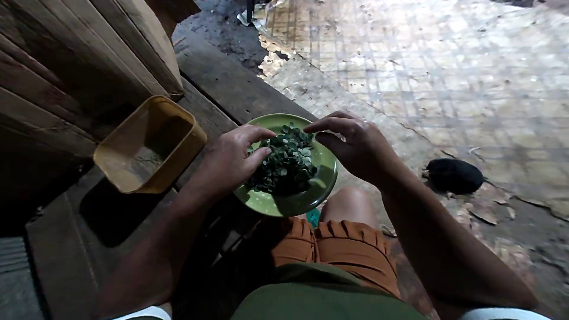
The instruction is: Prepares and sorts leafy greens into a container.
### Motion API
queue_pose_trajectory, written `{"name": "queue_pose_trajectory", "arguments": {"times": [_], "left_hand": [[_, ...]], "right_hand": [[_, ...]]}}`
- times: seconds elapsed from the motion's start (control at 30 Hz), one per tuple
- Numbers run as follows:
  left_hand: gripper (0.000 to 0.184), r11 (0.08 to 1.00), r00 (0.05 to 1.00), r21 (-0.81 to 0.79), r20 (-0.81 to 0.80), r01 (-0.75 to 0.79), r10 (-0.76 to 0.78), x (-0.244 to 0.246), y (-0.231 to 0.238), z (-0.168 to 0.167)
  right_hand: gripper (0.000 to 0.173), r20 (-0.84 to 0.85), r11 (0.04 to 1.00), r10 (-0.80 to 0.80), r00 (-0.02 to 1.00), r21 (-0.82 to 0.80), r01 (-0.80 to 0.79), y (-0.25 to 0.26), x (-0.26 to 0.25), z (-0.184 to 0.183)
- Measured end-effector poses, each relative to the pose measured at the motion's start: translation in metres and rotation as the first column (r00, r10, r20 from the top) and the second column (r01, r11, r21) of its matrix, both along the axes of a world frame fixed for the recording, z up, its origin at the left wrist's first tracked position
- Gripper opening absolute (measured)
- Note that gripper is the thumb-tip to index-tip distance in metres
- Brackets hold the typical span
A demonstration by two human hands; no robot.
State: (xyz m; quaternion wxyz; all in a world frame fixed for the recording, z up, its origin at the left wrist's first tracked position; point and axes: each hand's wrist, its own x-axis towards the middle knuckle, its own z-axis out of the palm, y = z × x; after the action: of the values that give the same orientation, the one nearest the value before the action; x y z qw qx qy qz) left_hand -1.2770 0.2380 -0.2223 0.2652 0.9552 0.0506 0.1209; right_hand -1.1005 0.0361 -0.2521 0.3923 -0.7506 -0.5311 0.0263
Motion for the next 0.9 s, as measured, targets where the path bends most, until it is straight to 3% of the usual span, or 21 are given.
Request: {"name": "queue_pose_trajectory", "arguments": {"times": [0.13,0.2,0.3,0.53,0.7,0.9], "left_hand": [[0.045,0.993,0.981,0.087,-0.185,0.082,-0.064,0.003,0.004,-0.013],[0.042,0.991,0.963,0.107,-0.264,0.086,-0.055,0.003,-0.001,-0.016],[0.031,0.99,0.977,0.107,-0.205,0.089,-0.066,0.001,-0.005,-0.015],[0.027,0.979,0.991,0.181,-0.109,0.096,-0.077,0.002,-0.011,0.014],[0.025,0.968,0.976,0.196,-0.183,0.158,-0.122,0.022,-0.029,0.011],[0.02,0.949,0.953,0.241,-0.273,0.201,-0.132,0.051,-0.047,-0.01]], "right_hand": [[0.021,-0.036,0.999,-0.044,0.998,0.013,0.045,-0.01,-0.002,-0.007],[0.021,-0.057,0.998,-0.068,0.996,0.01,0.069,-0.016,-0.005,-0.015],[0.02,-0.127,0.994,-0.106,0.986,-0.008,0.106,-0.027,-0.007,-0.026],[0.018,-0.166,0.982,-0.159,0.973,0.073,0.173,-0.043,-0.007,-0.04],[0.018,-0.23,0.974,-0.163,0.959,0.119,0.194,-0.052,-0.013,-0.046],[0.013,-0.081,0.972,-0.165,0.983,0.153,0.176,-0.05,-0.019,-0.05]]}}
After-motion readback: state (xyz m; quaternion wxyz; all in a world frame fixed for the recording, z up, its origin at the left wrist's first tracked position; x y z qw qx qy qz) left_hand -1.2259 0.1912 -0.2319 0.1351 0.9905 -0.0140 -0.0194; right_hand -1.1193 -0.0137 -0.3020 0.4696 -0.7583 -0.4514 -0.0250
